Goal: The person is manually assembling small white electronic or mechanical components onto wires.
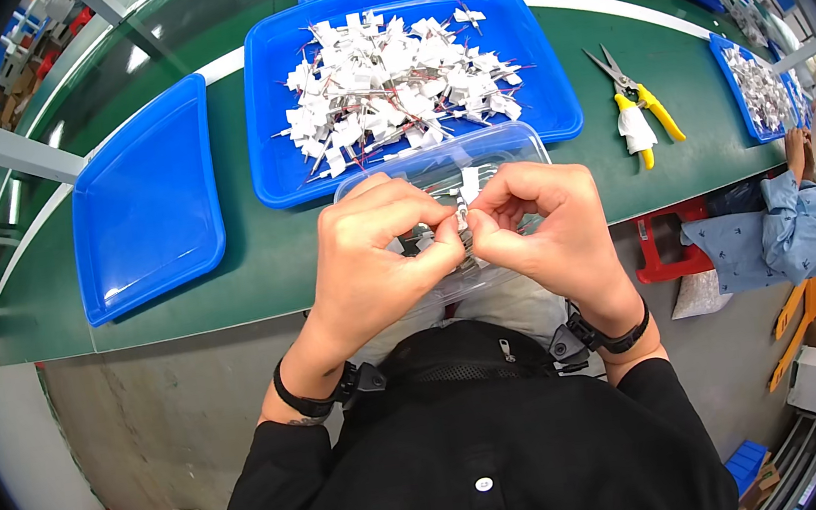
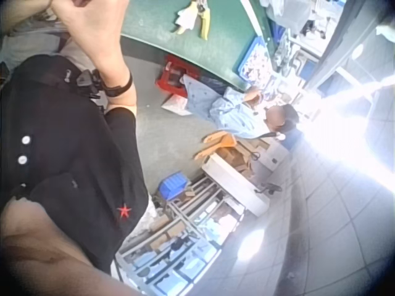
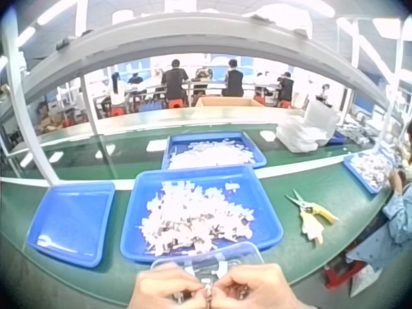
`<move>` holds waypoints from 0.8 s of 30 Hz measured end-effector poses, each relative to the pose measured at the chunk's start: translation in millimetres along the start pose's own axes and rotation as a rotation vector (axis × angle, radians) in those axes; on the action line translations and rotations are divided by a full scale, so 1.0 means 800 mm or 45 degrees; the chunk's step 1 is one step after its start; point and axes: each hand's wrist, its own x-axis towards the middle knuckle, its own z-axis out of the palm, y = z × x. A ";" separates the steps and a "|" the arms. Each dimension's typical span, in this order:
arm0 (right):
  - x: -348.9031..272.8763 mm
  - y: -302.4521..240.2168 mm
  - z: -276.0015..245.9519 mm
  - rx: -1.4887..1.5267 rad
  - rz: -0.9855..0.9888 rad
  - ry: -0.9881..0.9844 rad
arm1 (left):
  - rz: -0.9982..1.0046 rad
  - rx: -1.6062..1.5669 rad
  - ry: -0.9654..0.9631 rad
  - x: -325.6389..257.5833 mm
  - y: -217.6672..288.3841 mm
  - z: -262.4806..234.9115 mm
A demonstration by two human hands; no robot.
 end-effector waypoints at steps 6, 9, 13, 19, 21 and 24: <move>0.007 0.002 -0.017 -0.113 -0.046 -0.056 | -0.032 -0.025 -0.091 0.004 0.004 -0.001; 0.007 -0.004 -0.016 -0.134 -0.104 -0.017 | -0.033 -0.019 -0.113 0.006 0.004 -0.001; 0.003 -0.011 -0.017 -0.249 -0.129 -0.086 | -0.037 -0.029 -0.152 0.007 0.003 0.002; 0.004 0.008 -0.017 -0.192 -0.302 -0.036 | -0.066 -0.062 -0.230 0.009 0.005 -0.001; 0.006 0.006 -0.014 -0.197 -0.319 -0.027 | -0.063 -0.076 -0.217 0.007 0.002 0.000; 0.005 0.004 -0.009 -0.209 -0.332 0.008 | -0.061 -0.086 -0.216 0.005 0.002 -0.001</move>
